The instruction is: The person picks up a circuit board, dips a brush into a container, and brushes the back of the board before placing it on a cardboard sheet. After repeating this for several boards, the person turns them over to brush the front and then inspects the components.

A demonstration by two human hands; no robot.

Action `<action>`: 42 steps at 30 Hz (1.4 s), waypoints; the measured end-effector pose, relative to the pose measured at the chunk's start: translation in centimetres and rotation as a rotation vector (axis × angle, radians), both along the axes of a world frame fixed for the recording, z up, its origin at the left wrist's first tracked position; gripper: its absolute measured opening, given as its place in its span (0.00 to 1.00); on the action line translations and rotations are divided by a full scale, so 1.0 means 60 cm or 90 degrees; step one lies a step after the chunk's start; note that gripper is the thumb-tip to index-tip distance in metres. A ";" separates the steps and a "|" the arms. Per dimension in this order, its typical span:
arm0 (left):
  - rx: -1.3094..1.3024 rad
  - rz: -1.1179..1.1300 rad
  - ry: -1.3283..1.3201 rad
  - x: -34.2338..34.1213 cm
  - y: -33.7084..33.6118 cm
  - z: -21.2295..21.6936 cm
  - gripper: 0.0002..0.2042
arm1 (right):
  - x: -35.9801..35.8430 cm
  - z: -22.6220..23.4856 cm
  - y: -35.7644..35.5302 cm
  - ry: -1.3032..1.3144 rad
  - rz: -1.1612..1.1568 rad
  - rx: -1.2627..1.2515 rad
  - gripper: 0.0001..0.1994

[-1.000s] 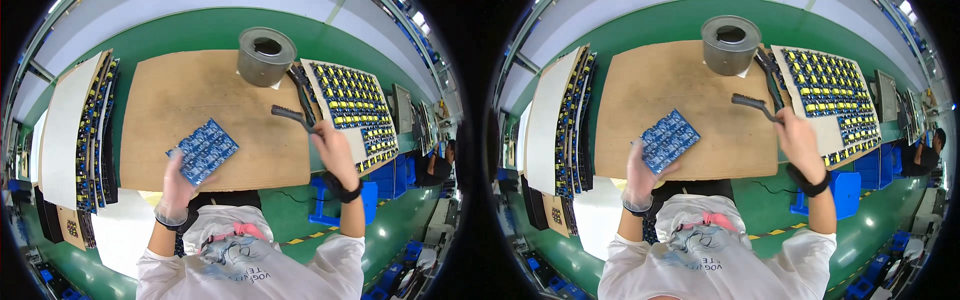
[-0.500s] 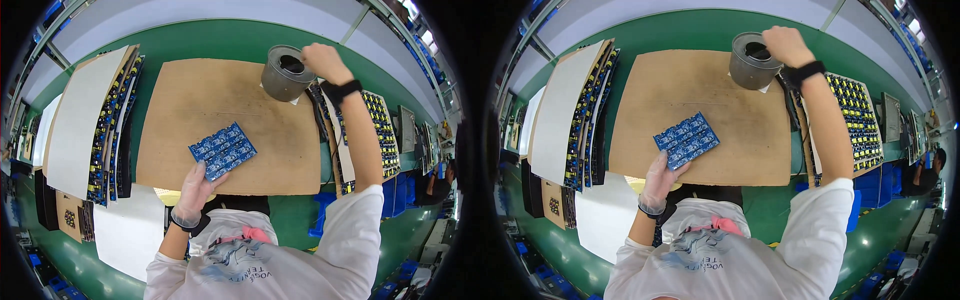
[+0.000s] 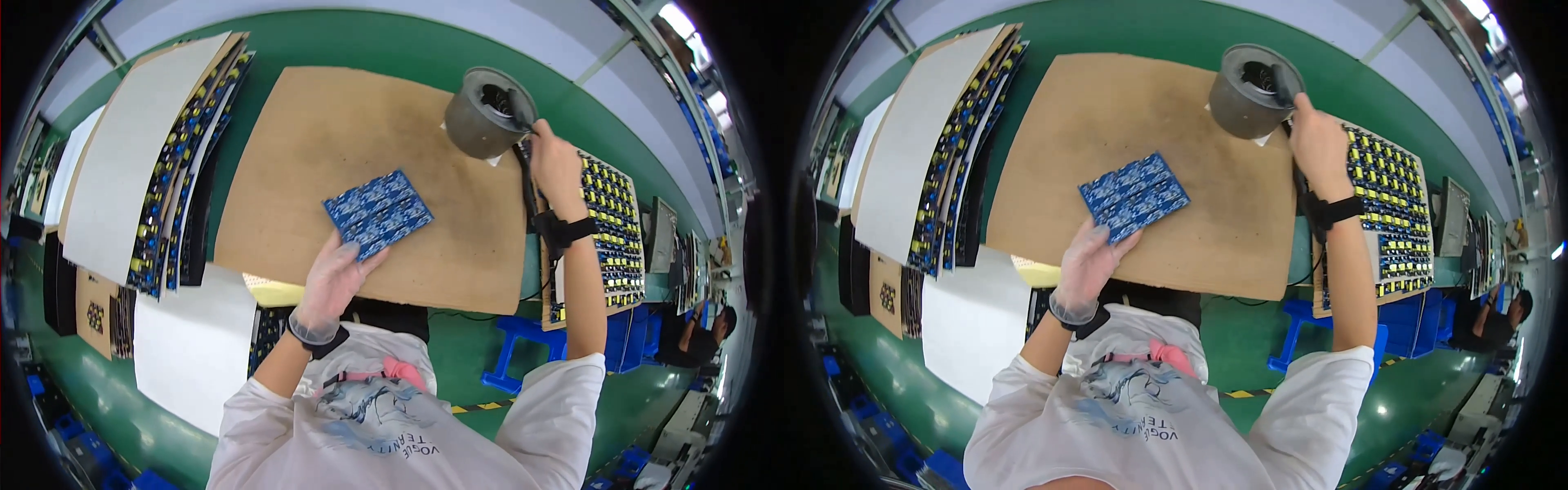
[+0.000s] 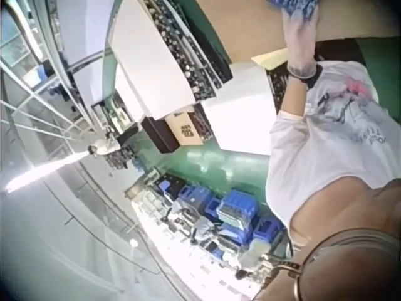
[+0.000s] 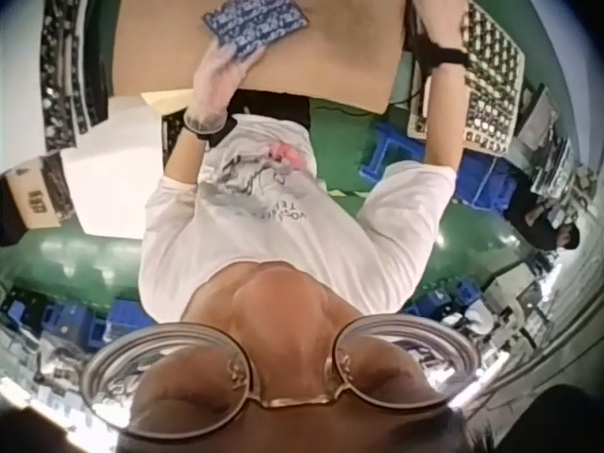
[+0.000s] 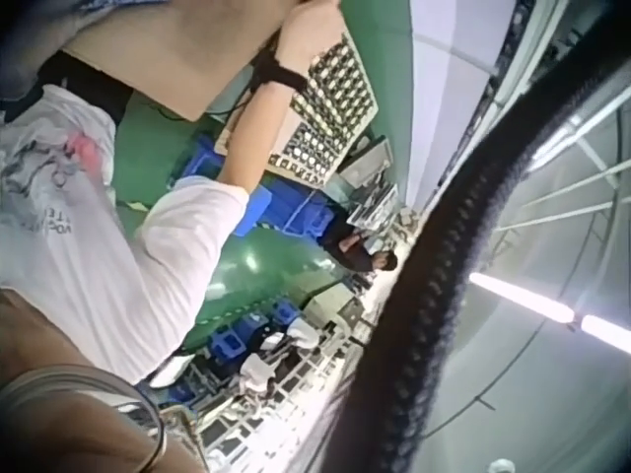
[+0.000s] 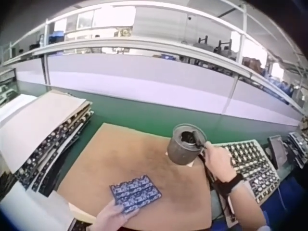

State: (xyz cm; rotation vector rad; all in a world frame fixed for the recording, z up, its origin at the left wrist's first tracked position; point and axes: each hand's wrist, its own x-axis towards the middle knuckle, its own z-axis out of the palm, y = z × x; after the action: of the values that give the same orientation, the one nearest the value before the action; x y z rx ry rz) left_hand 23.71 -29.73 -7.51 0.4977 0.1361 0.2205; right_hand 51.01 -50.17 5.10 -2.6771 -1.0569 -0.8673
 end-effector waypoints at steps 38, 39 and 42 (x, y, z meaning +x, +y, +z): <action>-0.031 0.011 0.037 0.005 0.007 0.006 0.22 | -0.256 -0.077 0.064 0.141 0.296 -0.114 0.17; -0.072 0.006 0.034 0.006 0.008 0.006 0.22 | -0.269 -0.074 0.062 0.116 0.379 -0.110 0.18; -0.036 0.007 0.058 0.011 0.003 -0.008 0.21 | -0.238 -0.101 0.027 0.244 0.268 -0.091 0.20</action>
State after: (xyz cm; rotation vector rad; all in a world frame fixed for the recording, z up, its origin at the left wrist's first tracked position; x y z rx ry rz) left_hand 24.39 -29.54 -7.98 0.4511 0.2326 0.2042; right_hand 36.70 -48.54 -0.98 -2.4333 -1.5342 -0.1999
